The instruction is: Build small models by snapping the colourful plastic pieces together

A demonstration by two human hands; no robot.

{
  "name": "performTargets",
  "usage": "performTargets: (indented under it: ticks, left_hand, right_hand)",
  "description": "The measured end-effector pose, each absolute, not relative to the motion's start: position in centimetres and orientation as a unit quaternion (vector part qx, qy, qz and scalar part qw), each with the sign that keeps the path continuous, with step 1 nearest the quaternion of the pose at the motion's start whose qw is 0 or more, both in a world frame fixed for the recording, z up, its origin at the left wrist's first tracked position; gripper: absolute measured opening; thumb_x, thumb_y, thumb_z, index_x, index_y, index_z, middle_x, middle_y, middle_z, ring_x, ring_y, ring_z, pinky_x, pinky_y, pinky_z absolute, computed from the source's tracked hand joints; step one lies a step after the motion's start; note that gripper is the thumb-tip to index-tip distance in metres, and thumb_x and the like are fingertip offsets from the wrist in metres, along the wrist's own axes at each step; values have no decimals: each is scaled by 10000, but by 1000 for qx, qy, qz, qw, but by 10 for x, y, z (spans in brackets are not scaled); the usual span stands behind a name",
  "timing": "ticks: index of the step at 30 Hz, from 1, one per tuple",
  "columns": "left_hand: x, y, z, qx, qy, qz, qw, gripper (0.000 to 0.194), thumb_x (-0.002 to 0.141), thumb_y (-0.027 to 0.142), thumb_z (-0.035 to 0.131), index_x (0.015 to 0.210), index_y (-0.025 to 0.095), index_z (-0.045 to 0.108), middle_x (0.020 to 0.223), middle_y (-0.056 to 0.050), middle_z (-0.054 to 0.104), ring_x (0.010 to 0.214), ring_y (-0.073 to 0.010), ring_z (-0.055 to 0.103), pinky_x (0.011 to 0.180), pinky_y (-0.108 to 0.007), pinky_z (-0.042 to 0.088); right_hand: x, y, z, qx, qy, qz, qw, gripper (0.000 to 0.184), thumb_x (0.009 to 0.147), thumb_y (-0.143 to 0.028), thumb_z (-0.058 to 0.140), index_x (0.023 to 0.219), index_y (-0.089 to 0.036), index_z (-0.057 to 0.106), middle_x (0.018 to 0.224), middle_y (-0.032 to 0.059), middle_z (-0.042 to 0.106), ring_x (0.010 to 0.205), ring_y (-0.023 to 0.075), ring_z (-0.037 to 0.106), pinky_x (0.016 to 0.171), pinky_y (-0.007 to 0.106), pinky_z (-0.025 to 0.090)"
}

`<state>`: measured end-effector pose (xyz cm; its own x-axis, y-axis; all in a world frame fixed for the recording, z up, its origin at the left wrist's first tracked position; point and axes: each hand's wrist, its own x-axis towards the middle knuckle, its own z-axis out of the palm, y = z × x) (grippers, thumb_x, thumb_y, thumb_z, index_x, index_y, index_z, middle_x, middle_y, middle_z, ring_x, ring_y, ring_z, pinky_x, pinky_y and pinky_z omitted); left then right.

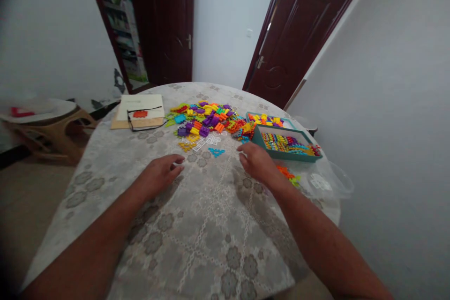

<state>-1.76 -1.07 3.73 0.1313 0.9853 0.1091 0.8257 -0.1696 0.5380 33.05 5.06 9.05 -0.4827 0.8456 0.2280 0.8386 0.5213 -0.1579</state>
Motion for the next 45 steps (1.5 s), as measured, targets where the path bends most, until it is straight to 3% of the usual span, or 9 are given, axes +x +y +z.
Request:
performTargets:
  ticks: [3, 7, 12, 15, 23, 29, 34, 41, 45]
  left_hand:
    - [-17, -12, 40, 726, 629, 218, 172, 329, 966, 310, 543, 1235, 203, 699, 1227, -108, 767, 995, -221, 740, 931, -326, 527]
    - [-16, -13, 42, 728, 631, 206, 170, 314, 968, 300, 558, 1231, 199, 697, 1210, -103, 771, 1008, -220, 731, 923, -322, 519]
    - [-16, -15, 45, 728, 627, 211, 178, 310, 969, 297, 553, 1225, 205, 701, 1209, -106, 773, 1040, -224, 725, 928, -319, 514]
    - [-15, -15, 47, 721, 635, 212, 182, 314, 966, 294, 561, 1228, 204, 709, 1212, -111, 775, 1058, -235, 725, 933, -327, 517]
    - [-15, -15, 50, 698, 674, 184, 156, 330, 964, 296, 579, 1247, 195, 715, 1197, -117, 778, 1078, -252, 719, 932, -338, 516]
    - [-16, -17, 49, 697, 680, 180, 140, 358, 977, 312, 567, 1283, 182, 699, 1206, -133, 771, 1102, -255, 717, 954, -337, 510]
    - [-18, -17, 51, 686, 693, 173, 140, 333, 971, 308, 578, 1260, 205, 708, 1218, -117, 770, 1111, -252, 715, 952, -329, 515]
    - [-20, -13, 48, 686, 693, 183, 127, 353, 972, 314, 577, 1282, 192, 693, 1259, -138, 750, 1156, -274, 698, 971, -356, 514]
    - [-21, -11, 47, 689, 690, 181, 129, 362, 982, 312, 551, 1292, 182, 685, 1282, -145, 740, 1170, -289, 690, 993, -382, 511]
  right_hand:
    - [278, 53, 67, -472, -869, 74, 128, 299, 993, -258, 564, 1252, -177, 690, 1249, 123, 719, 1114, 218, 676, 1007, 319, 487]
    - [244, 78, 45, -554, -825, 66, 86, 389, 967, -339, 619, 1301, -145, 660, 1279, 174, 675, 1167, 261, 644, 992, 330, 473]
    - [240, 99, 28, -589, -802, 63, 78, 245, 948, -358, 618, 1049, -152, 702, 1113, 136, 668, 1023, 226, 635, 872, 289, 458]
    - [243, 97, 20, -569, -814, 56, 103, 172, 935, -333, 613, 935, -170, 667, 1007, 104, 660, 932, 208, 601, 801, 277, 426]
    - [219, 77, 31, -448, -845, 164, 242, 145, 956, -327, 544, 973, -211, 630, 844, 2, 632, 793, 180, 570, 733, 267, 398]
    - [171, 95, 48, -379, -890, 166, 190, 169, 979, -278, 578, 1105, -212, 668, 1030, 40, 716, 936, 188, 625, 838, 266, 440]
    - [146, 117, 39, -426, -887, 127, 126, 217, 947, -219, 644, 1161, -194, 670, 1155, 104, 737, 1067, 243, 656, 927, 307, 465]
    - [142, 113, 29, -494, -860, 71, 106, 321, 982, -311, 614, 1249, -133, 597, 1308, 197, 601, 1156, 270, 614, 962, 343, 467]
    - [145, 109, 28, -498, -853, 98, 121, 316, 960, -318, 654, 1223, -160, 579, 1306, 164, 584, 1159, 251, 592, 965, 336, 452]
